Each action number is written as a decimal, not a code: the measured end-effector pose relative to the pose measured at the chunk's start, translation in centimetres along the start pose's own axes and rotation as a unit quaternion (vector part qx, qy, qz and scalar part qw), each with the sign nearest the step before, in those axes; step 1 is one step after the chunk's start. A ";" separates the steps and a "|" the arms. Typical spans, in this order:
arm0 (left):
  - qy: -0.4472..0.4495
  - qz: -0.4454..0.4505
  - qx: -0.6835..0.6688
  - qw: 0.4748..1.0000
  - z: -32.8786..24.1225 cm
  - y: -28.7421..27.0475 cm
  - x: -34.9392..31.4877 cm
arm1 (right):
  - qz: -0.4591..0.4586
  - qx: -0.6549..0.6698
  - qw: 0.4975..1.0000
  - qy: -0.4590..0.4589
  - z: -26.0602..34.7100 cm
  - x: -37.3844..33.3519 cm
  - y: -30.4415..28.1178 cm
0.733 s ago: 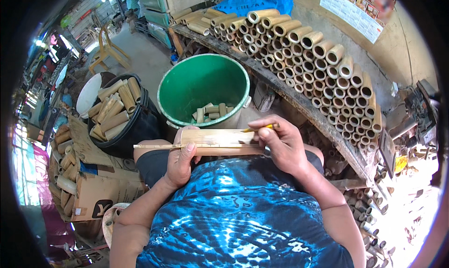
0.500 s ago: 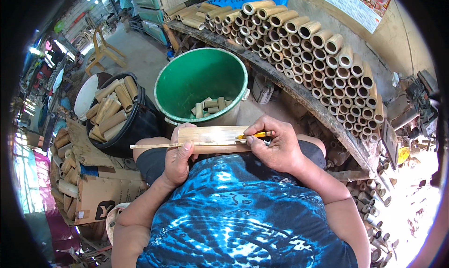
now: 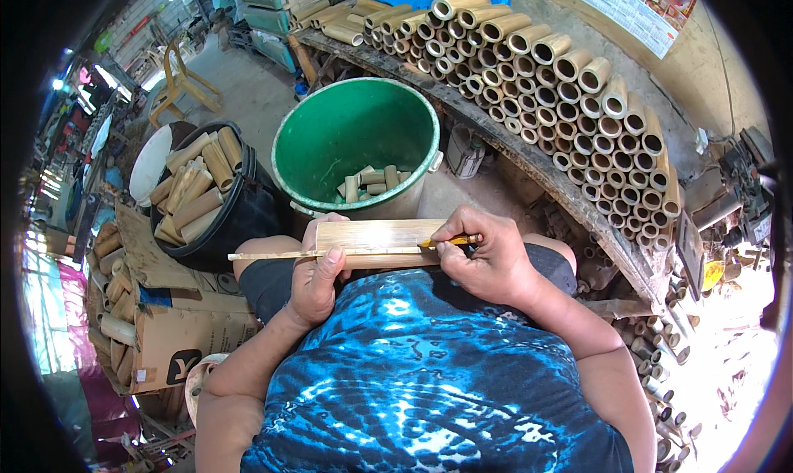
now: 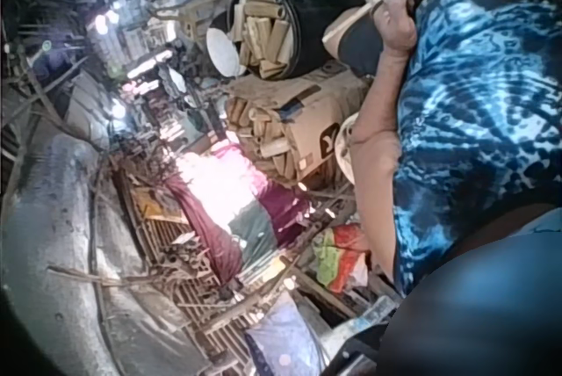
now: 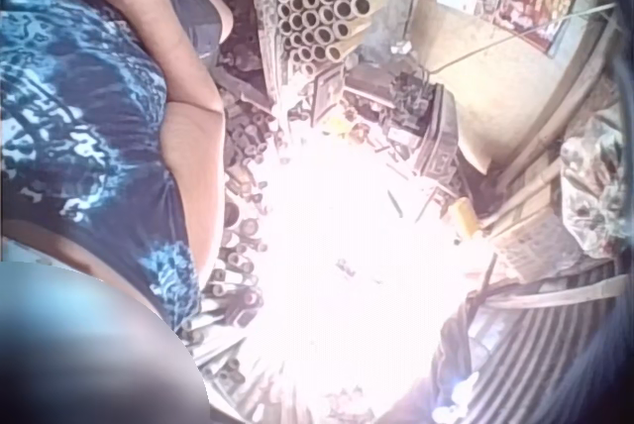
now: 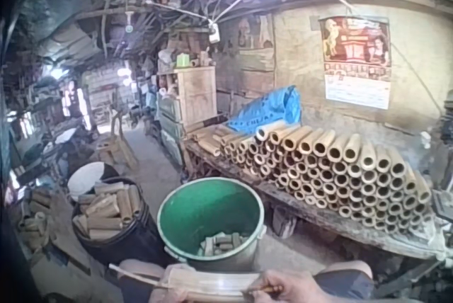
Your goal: The person repeatedly picks up short bamboo tubes from a green bucket, measures them with a thin stick, and marks them with a pencil. After marking, the person places the tubes on a nearby table.
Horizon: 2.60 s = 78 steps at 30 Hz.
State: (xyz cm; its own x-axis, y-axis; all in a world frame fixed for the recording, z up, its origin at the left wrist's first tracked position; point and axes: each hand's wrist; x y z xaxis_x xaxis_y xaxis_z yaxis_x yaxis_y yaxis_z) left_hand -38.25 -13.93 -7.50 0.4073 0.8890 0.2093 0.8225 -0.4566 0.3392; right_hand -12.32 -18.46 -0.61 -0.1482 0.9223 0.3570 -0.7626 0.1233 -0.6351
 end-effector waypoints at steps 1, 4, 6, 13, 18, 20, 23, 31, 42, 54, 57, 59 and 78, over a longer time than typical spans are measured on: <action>0.000 0.000 0.003 1.000 0.0 0.0 0.0 | 0.002 0.029 0.999 0.030 -0.1 0.1 0.1; 0.004 0.001 0.010 1.000 -0.1 -0.1 0.0 | 0.001 0.133 0.987 0.095 -0.2 0.5 0.0; 0.004 -0.004 0.012 1.000 -0.2 0.1 -0.1 | 0.002 0.147 0.983 0.111 0.1 0.8 0.0; 0.012 -0.012 0.025 1.000 -0.3 0.4 -0.1 | 0.030 0.032 0.999 0.000 2.4 2.1 1.7; 0.014 -0.015 0.034 0.999 -0.4 0.2 -0.1 | 0.026 0.019 0.999 -0.019 2.7 2.5 2.4; 0.014 -0.016 0.019 1.000 -0.4 0.1 -0.1 | 0.018 0.021 0.999 -0.025 2.7 2.6 2.8; 0.011 -0.016 -0.018 1.000 -0.4 0.2 -0.1 | 0.016 -0.005 0.999 -0.034 2.6 2.7 3.1; 0.019 -0.016 -0.021 0.999 -0.4 0.4 -0.2 | 0.005 0.106 0.994 0.016 2.3 2.2 2.7; 0.075 -0.021 -0.053 0.996 -0.1 0.0 0.2 | -0.046 0.162 0.965 0.202 -1.1 0.2 0.0; 0.145 0.005 0.092 0.985 -1.1 0.3 0.5 | -0.064 0.415 0.876 0.236 -2.3 0.9 0.7; 0.164 0.028 0.086 0.982 -1.1 0.1 0.6 | -0.057 0.435 0.866 0.240 -2.5 1.1 0.7; 0.198 0.050 0.109 0.973 -1.2 -0.1 0.6 | -0.064 0.428 0.871 0.233 -2.5 1.0 0.8; 0.137 -0.012 0.039 0.990 -1.1 0.8 1.0 | -0.164 0.323 0.917 0.165 -2.1 1.1 2.0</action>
State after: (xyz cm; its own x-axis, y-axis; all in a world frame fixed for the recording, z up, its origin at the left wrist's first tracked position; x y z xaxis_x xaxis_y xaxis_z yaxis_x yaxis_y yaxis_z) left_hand -37.61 -13.40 -6.01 0.2730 0.8521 0.4465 0.8632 -0.4219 0.2773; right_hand -12.67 -16.48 -2.88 0.2735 0.9481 0.1624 -0.9619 0.2695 0.0467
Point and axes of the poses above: each hand's wrist, its own x-axis towards the middle knuckle, its own y-axis out of the palm, z = x × y, and after that the axes turned 13 degrees about -x, right-handed
